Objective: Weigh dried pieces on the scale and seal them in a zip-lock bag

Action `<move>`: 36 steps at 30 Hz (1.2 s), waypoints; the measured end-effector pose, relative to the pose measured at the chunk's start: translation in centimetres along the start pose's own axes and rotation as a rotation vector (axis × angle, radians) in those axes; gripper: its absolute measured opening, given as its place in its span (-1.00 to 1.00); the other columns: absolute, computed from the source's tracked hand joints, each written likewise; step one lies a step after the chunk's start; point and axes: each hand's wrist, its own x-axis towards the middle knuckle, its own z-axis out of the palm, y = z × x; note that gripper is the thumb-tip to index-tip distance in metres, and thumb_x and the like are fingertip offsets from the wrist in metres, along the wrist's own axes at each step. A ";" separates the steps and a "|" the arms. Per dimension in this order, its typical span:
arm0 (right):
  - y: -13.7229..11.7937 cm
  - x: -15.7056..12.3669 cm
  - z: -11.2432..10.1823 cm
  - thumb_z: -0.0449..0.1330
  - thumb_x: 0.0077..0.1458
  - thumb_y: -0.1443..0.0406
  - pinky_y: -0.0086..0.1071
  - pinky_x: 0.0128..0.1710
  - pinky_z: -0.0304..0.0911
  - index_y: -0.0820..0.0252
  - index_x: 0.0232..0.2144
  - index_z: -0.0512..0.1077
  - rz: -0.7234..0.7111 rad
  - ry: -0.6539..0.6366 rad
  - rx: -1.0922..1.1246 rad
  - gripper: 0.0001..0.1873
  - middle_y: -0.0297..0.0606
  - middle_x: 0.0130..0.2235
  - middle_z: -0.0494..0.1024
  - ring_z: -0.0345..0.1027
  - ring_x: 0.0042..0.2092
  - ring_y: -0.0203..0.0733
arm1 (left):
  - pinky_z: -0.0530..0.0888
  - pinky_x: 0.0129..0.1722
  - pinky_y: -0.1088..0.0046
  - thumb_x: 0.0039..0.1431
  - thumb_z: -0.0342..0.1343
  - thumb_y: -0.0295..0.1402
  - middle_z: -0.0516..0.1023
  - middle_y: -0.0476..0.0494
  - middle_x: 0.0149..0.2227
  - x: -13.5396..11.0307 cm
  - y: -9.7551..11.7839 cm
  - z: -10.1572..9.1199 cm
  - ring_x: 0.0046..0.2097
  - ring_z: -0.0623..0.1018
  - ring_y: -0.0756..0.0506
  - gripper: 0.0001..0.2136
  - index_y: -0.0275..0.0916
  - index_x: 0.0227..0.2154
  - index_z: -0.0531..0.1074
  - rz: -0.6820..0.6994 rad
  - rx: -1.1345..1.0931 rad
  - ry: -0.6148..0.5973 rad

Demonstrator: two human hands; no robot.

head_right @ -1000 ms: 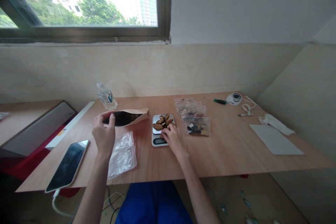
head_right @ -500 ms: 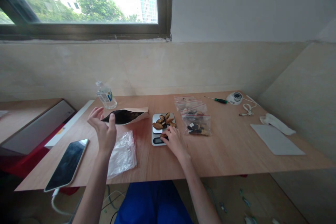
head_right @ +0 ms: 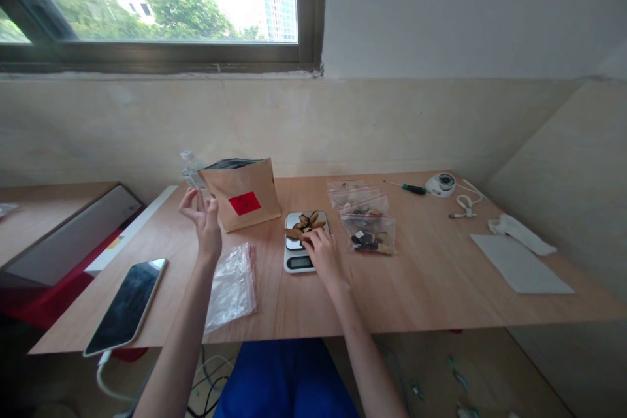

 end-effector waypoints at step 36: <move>-9.8 -5.3 2.7 0.03 0.17 0.14 -0.42 -0.36 0.30 0.21 -0.20 0.34 0.399 -0.083 0.842 -0.72 -0.23 -0.31 0.51 0.40 -0.34 -0.23 | 0.44 -0.34 0.45 0.13 0.05 -0.25 0.48 -0.07 -0.38 -14.8 1.7 -3.3 -0.34 0.51 -0.05 -0.85 -0.23 -0.31 0.36 -0.305 0.026 -0.327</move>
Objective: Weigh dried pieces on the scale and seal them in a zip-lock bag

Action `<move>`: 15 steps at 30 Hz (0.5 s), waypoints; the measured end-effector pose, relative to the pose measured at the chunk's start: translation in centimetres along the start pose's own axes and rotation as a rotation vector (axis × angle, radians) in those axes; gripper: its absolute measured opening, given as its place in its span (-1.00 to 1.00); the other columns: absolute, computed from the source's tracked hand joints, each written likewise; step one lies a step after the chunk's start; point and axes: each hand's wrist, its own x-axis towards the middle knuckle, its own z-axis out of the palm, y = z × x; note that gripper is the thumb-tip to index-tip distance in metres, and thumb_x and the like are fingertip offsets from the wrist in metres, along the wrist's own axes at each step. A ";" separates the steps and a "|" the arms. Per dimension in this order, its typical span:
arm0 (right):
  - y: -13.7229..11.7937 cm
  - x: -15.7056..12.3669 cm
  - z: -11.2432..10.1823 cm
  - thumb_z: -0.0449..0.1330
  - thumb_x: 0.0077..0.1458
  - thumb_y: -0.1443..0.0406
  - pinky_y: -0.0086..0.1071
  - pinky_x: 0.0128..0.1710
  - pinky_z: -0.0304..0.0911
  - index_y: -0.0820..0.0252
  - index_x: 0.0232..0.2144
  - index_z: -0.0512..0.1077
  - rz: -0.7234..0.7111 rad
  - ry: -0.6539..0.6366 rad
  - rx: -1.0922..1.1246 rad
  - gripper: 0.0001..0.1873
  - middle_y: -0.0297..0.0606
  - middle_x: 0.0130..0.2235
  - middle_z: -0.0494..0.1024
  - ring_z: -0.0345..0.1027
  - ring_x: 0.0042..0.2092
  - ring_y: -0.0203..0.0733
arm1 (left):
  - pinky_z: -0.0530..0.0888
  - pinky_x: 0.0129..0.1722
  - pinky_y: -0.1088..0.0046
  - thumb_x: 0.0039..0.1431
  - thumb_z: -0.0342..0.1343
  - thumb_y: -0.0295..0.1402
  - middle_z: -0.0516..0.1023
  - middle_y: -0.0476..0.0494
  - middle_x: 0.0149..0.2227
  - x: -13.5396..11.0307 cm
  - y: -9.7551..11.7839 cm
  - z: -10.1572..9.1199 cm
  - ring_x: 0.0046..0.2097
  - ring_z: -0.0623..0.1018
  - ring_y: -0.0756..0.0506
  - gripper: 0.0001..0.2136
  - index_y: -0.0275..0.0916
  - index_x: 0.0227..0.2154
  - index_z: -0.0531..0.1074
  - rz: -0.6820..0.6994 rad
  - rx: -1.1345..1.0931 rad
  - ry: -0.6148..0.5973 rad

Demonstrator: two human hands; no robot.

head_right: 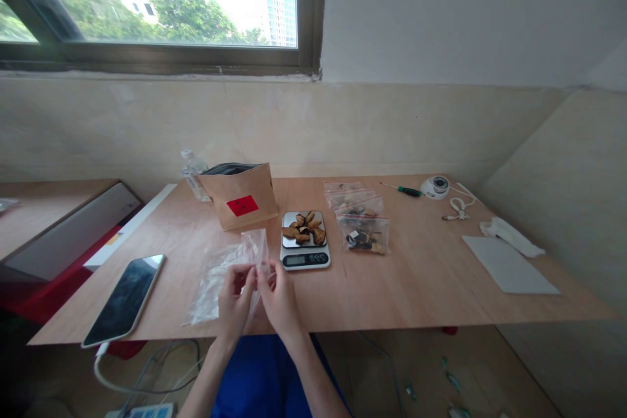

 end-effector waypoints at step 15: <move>0.3 4.7 -8.5 -0.03 0.20 0.08 -0.23 0.00 0.21 0.15 -0.07 0.35 -0.318 0.103 -0.334 -0.62 -0.12 -0.05 0.42 0.28 0.00 -0.12 | 0.32 -0.53 0.57 0.08 0.09 -0.26 0.38 0.02 -0.50 4.3 4.2 1.3 -0.50 0.38 0.04 -0.84 -0.25 -0.44 0.34 -0.011 -0.011 0.421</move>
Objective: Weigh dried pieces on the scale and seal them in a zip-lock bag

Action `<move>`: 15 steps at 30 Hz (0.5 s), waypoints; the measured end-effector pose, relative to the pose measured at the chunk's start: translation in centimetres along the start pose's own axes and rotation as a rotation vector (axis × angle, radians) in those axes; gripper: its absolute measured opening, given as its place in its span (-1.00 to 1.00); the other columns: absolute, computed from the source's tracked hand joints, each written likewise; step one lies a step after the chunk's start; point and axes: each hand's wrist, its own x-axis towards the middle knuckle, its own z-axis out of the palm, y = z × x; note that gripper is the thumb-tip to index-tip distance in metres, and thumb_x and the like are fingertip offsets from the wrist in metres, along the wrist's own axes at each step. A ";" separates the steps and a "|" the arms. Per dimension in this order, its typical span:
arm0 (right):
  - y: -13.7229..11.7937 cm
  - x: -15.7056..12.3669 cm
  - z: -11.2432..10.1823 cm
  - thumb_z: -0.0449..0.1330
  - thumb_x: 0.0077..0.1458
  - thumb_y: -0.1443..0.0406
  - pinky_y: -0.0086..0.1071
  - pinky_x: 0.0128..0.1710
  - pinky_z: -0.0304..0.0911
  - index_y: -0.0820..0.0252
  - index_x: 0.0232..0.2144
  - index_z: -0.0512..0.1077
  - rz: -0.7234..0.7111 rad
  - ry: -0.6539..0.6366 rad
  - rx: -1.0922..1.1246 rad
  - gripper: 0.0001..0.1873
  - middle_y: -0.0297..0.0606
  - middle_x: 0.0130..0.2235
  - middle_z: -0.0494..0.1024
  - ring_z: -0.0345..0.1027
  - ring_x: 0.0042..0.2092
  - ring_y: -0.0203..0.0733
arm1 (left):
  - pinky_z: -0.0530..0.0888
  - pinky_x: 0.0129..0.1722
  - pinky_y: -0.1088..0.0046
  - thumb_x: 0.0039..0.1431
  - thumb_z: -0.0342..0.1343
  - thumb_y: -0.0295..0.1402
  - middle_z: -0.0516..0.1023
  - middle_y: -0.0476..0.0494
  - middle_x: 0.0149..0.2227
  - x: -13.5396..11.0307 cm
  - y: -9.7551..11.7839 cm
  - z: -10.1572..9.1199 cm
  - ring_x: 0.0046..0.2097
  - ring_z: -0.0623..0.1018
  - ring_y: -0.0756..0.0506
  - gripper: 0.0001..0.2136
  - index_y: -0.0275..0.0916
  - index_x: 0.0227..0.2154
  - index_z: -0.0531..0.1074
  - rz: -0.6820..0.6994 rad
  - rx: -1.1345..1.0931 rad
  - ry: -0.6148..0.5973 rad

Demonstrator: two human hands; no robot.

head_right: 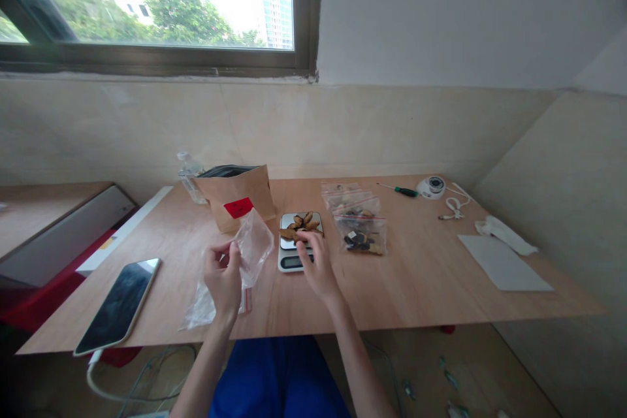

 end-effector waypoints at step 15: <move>6.8 3.9 1.4 0.09 0.05 0.33 -0.14 -0.06 0.14 0.21 -0.07 0.34 -0.020 -0.047 -0.745 -0.65 -0.05 -0.11 0.35 0.21 -0.04 0.03 | 0.30 -0.51 0.54 0.11 0.06 -0.22 0.36 0.03 -0.51 0.1 -0.5 1.1 -0.50 0.37 0.02 -0.83 -0.24 -0.41 0.33 -0.010 0.027 -0.107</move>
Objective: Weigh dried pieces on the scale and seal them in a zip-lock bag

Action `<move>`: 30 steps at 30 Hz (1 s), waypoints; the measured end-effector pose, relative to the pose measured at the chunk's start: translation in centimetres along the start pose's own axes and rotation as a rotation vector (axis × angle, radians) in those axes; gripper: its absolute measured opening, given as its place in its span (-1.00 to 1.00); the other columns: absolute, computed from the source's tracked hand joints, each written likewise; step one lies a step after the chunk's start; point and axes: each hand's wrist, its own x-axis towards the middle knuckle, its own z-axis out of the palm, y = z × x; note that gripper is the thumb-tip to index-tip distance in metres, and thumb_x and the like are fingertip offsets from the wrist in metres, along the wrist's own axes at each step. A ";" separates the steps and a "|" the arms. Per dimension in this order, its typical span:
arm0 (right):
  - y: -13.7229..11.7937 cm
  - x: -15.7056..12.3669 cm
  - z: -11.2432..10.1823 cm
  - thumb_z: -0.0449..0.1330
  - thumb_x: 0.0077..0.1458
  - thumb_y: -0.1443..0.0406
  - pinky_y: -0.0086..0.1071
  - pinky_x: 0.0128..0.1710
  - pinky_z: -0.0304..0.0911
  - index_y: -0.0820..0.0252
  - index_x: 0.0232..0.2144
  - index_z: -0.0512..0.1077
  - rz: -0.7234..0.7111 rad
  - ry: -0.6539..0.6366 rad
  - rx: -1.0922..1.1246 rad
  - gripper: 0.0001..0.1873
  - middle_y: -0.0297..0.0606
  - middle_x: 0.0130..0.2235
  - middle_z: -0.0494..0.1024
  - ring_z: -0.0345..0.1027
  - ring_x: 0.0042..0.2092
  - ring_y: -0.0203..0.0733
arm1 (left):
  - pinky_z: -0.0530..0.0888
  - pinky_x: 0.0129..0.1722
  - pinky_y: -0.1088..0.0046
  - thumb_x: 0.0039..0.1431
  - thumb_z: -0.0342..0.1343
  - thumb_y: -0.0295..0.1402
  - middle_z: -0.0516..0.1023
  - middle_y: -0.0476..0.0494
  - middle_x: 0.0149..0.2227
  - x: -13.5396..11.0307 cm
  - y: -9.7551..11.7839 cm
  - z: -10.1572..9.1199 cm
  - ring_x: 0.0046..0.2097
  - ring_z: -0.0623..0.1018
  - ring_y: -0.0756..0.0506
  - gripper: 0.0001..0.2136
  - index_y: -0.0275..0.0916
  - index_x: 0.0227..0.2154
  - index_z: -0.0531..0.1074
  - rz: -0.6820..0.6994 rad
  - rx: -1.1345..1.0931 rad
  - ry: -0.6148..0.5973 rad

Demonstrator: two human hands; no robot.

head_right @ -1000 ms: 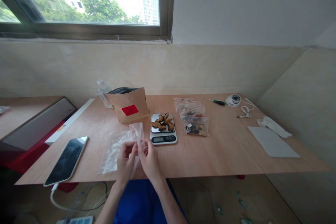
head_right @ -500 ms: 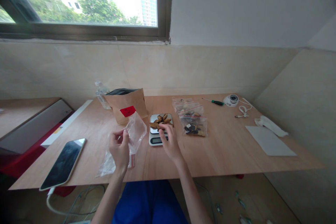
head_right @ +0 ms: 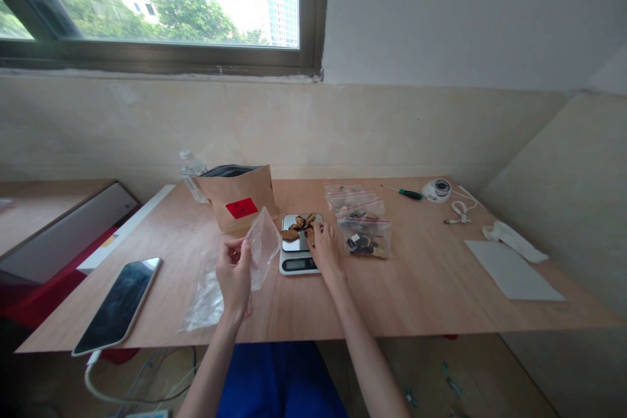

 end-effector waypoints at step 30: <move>-9.3 0.0 -8.0 0.02 0.14 0.26 -0.21 -0.12 0.26 0.20 -0.23 0.36 0.007 0.001 0.545 -0.81 -0.11 -0.22 0.45 0.33 -0.13 -0.04 | 0.26 0.04 0.13 0.19 -0.08 -0.27 0.40 -0.30 0.01 -1.7 -0.5 3.2 0.08 0.38 -0.20 -0.88 -0.18 -0.40 0.21 -0.162 0.006 -0.014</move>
